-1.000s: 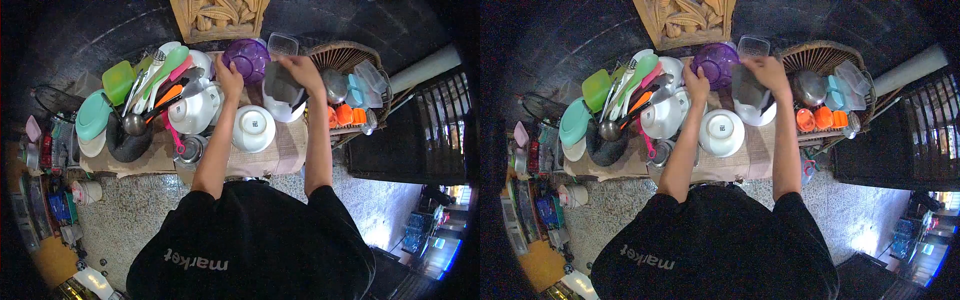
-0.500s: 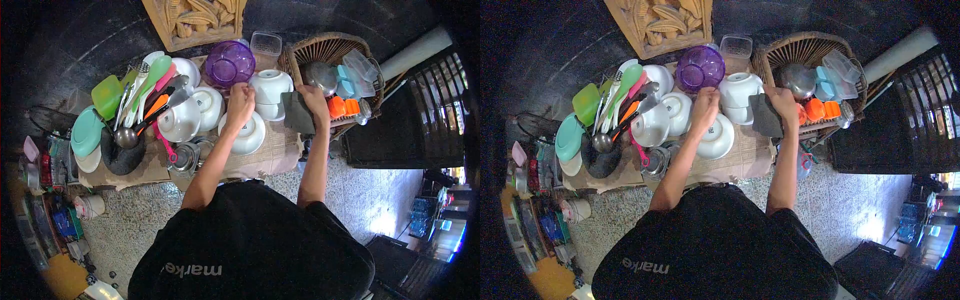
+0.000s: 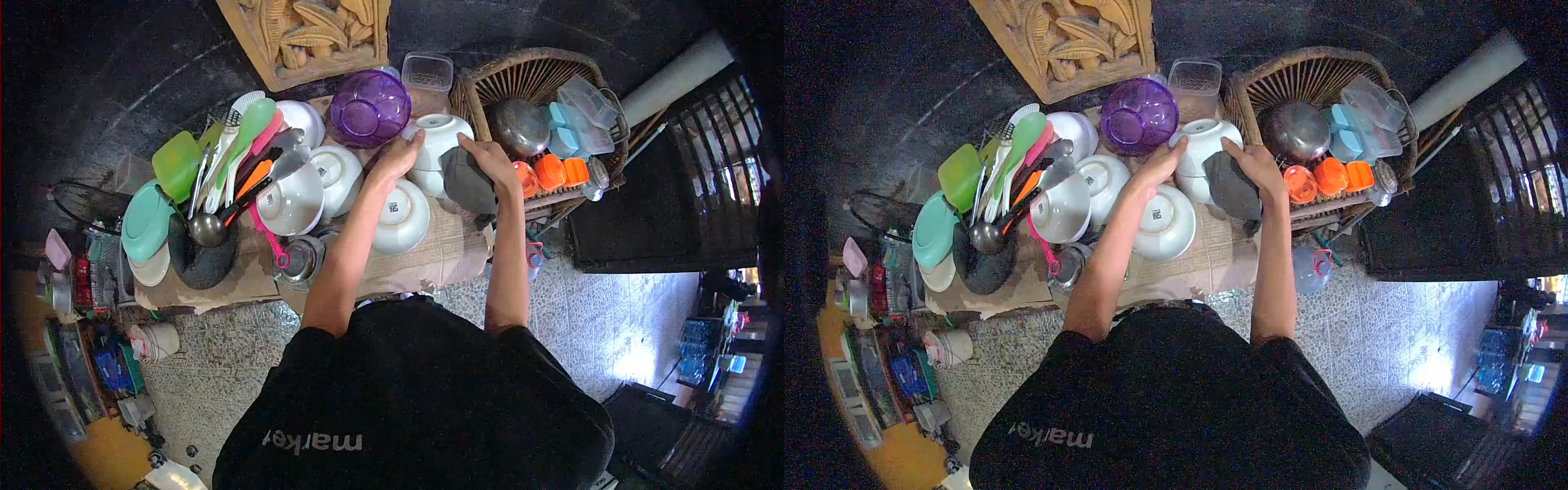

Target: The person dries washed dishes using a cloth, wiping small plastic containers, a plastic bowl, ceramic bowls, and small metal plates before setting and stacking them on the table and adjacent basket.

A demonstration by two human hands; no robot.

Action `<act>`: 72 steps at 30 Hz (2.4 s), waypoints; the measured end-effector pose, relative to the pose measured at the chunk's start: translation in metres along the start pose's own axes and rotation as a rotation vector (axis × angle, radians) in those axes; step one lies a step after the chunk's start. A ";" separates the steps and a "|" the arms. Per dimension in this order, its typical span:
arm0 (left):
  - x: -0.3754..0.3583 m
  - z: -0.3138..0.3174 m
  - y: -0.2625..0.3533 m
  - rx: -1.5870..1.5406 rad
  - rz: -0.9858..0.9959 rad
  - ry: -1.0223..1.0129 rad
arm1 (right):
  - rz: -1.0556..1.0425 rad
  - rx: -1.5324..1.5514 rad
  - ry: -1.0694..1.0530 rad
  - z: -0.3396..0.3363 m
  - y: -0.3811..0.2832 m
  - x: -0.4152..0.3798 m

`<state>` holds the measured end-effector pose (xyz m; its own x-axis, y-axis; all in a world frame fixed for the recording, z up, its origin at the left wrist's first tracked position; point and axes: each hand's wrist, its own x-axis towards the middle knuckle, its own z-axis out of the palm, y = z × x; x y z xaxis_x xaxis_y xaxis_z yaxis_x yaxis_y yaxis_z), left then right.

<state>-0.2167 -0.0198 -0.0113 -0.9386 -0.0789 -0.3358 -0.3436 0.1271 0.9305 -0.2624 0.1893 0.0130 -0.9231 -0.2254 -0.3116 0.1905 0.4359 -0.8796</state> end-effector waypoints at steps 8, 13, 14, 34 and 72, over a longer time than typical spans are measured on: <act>-0.022 0.000 0.022 -0.049 0.035 0.048 | 0.020 0.317 0.123 0.006 -0.015 -0.031; -0.028 -0.010 0.037 -0.134 0.031 -0.069 | 0.031 0.381 0.073 0.016 -0.016 -0.031; -0.031 -0.008 0.039 -0.168 0.047 -0.031 | 0.030 0.383 0.073 0.022 -0.014 -0.031; -0.023 0.002 0.007 -0.933 -0.028 0.015 | -0.384 0.750 -0.036 0.041 0.035 -0.030; -0.150 0.018 -0.008 -0.954 0.179 -0.460 | -0.132 0.586 0.344 0.019 -0.022 -0.166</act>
<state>-0.0734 0.0084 0.0287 -0.9628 0.2695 -0.0206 -0.2208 -0.7403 0.6350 -0.1070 0.2003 0.0776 -0.9861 0.0872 -0.1417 0.1286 -0.1412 -0.9816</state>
